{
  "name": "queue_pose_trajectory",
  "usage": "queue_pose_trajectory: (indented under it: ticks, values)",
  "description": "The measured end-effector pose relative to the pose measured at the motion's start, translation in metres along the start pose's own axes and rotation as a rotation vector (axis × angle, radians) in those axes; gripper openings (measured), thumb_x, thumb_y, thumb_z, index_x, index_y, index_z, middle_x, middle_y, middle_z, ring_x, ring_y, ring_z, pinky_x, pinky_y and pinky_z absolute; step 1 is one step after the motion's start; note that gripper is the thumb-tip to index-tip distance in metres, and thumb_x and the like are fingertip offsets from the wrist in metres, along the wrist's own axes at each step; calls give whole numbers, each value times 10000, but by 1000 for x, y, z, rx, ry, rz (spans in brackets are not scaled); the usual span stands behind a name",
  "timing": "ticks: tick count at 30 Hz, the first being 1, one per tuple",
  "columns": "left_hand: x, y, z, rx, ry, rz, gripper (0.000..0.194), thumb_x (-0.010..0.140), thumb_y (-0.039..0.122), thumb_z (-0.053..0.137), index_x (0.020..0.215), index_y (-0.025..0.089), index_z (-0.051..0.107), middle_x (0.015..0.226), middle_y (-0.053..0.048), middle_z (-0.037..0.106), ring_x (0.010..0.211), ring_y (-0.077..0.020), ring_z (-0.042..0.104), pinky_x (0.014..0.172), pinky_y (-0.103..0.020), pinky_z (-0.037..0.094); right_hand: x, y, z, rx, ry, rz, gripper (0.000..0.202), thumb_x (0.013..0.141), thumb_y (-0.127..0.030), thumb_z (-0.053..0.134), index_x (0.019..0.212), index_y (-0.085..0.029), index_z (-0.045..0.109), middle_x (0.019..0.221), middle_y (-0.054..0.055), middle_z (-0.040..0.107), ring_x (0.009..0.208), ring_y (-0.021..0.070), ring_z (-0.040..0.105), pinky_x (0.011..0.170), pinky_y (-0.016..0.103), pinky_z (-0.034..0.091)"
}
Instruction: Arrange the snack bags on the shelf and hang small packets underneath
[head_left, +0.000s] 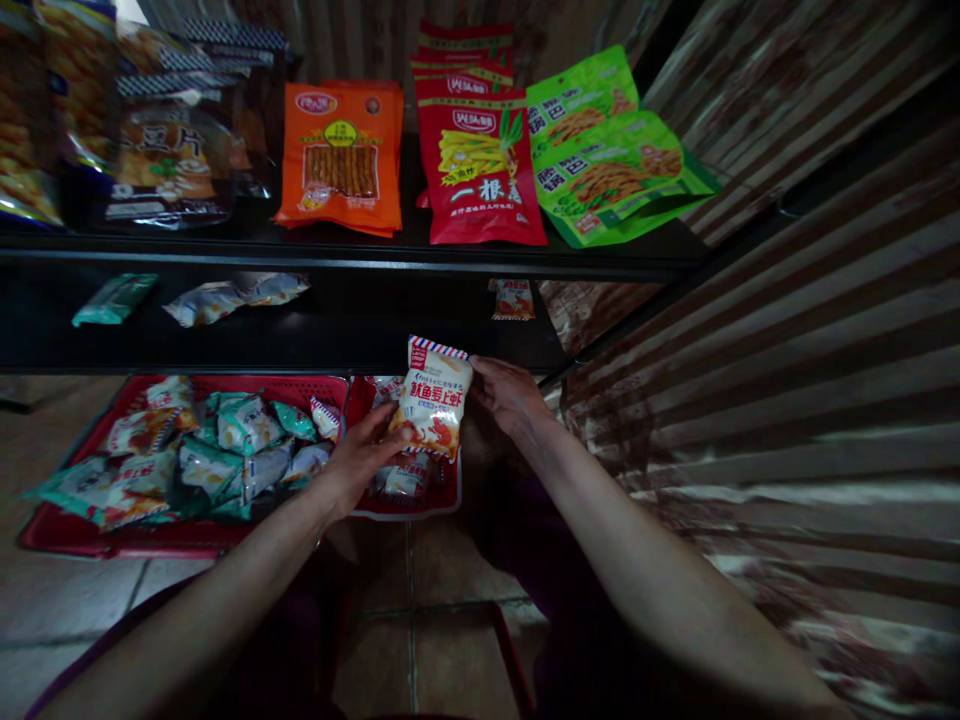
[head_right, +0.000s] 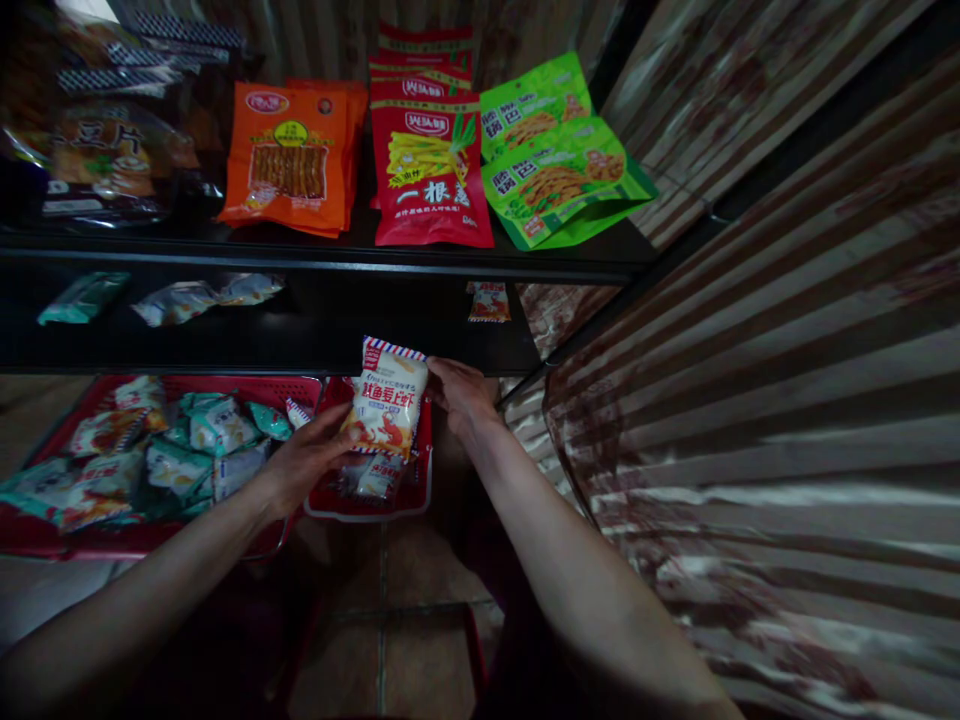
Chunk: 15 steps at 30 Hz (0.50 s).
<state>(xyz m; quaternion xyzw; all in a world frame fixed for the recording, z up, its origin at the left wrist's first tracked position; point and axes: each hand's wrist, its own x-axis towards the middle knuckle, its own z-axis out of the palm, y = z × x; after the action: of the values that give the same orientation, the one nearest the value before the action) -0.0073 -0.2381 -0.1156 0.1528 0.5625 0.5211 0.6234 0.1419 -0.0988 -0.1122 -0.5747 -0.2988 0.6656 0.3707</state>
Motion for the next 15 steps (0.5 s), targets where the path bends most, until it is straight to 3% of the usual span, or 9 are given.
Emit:
queue_pose_trajectory:
  ticks: [8, 15]
  values:
    - [-3, -1, 0, 45, 54, 27, 221, 694, 204, 725, 897, 117, 712, 917, -83, 719, 751, -180, 676, 651, -283, 558, 9, 1, -3, 21, 43, -1, 76, 696, -160, 691, 685, -196, 625, 656, -33, 646, 622, 92, 581, 594, 226, 483]
    - [-2, -7, 3, 15, 146, 105, 115, 657, 223, 747, 733, 148, 706, 753, -35, 706, 666, -179, 681, 535, -240, 533, 16, 5, -4, 45, 58, -2, 93, 689, -173, 686, 677, -204, 598, 647, -31, 653, 621, 102, 594, 602, 236, 503]
